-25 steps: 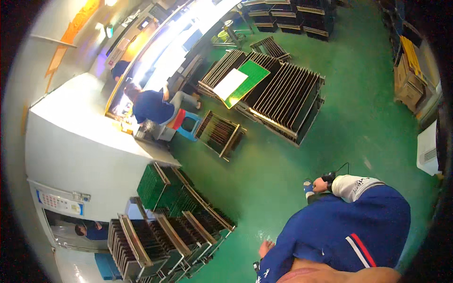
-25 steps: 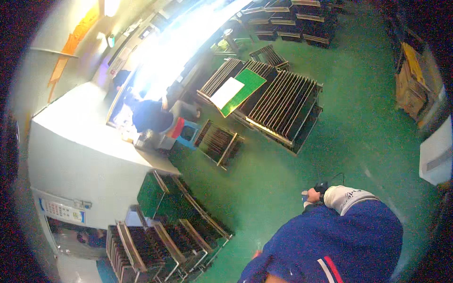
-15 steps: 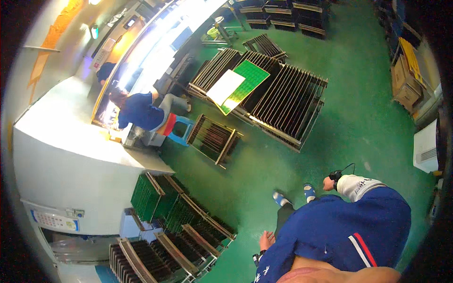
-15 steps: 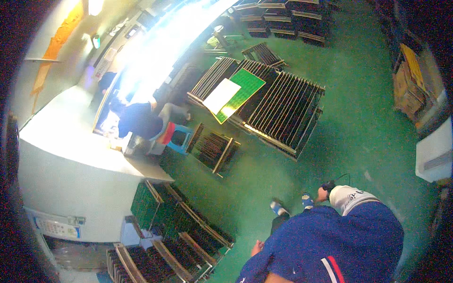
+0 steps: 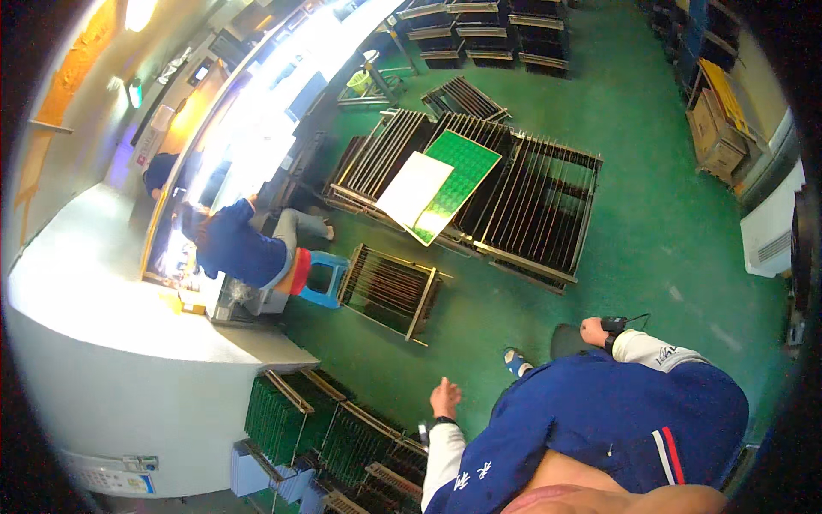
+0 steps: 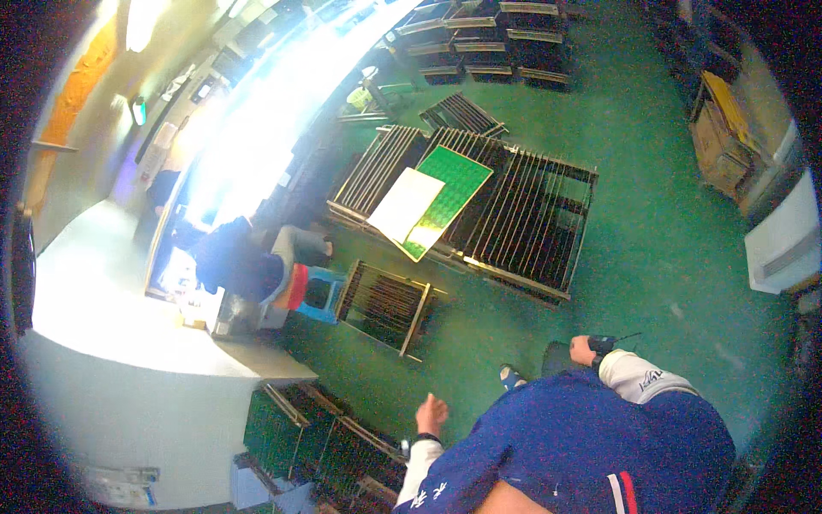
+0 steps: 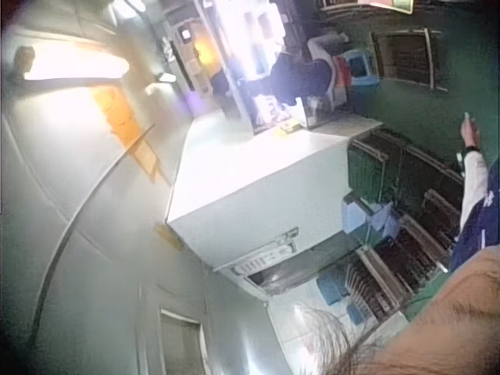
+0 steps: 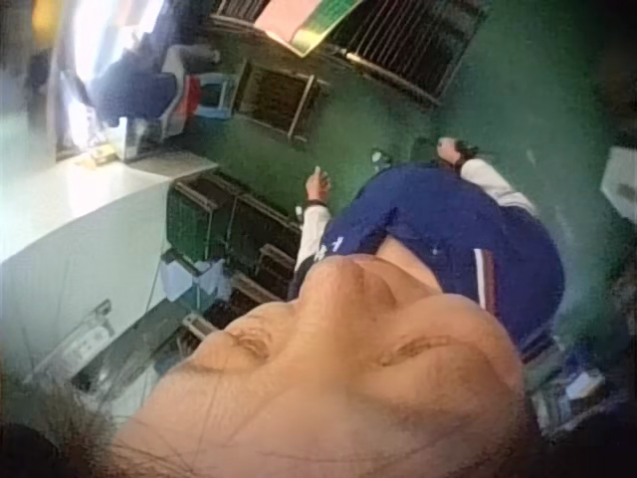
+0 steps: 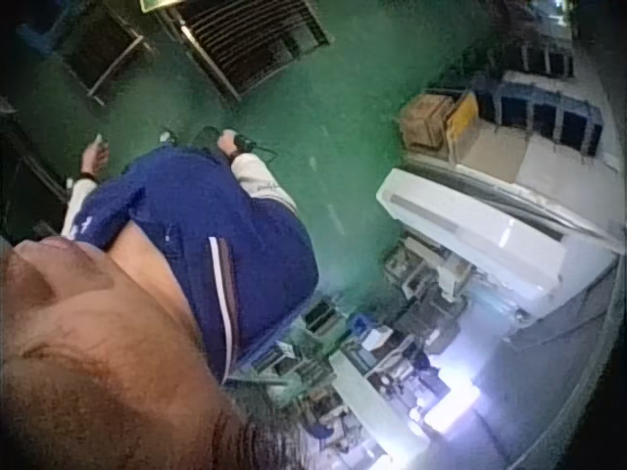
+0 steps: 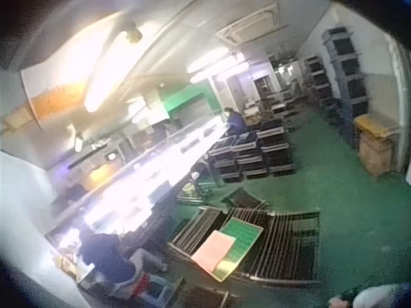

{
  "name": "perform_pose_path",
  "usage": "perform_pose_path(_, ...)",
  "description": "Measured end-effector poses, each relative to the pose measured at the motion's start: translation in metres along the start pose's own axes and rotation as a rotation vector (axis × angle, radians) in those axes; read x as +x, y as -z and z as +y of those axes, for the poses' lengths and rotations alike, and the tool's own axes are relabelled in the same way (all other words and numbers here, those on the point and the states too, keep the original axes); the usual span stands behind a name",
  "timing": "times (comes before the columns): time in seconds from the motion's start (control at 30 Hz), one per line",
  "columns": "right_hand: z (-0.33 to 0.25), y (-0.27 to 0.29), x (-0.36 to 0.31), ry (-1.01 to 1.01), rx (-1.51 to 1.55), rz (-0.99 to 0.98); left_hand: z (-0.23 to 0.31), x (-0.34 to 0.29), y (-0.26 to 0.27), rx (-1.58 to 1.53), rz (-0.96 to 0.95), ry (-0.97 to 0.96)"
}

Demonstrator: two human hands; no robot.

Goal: Placing panels and circuit board components onto a machine for processing on a fabrication floor.

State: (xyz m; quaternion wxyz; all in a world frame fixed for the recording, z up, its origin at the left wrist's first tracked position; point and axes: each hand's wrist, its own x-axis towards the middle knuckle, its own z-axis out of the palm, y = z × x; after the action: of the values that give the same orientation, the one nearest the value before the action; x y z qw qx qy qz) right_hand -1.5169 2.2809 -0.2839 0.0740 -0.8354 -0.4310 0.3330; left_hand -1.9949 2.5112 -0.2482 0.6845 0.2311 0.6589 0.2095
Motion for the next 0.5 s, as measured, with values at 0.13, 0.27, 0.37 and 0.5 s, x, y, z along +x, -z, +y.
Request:
perform_pose_path(0.13,-0.046,0.025,0.021,-0.056,0.083,0.077,0.088,0.047,-0.029,0.105,0.028,-0.103)
perform_pose_path(0.27,-0.051,0.027,0.051,-0.066,0.159,-0.02,0.144,0.076,-0.084,0.162,-0.074,-0.102)
perform_pose_path(0.37,-0.028,0.004,0.1,-0.019,0.166,-0.043,0.168,0.092,-0.116,0.159,-0.116,-0.075)
perform_pose_path(0.5,-0.097,0.095,0.142,-0.304,0.282,-0.287,0.201,0.106,-0.133,0.105,-0.172,-0.056)
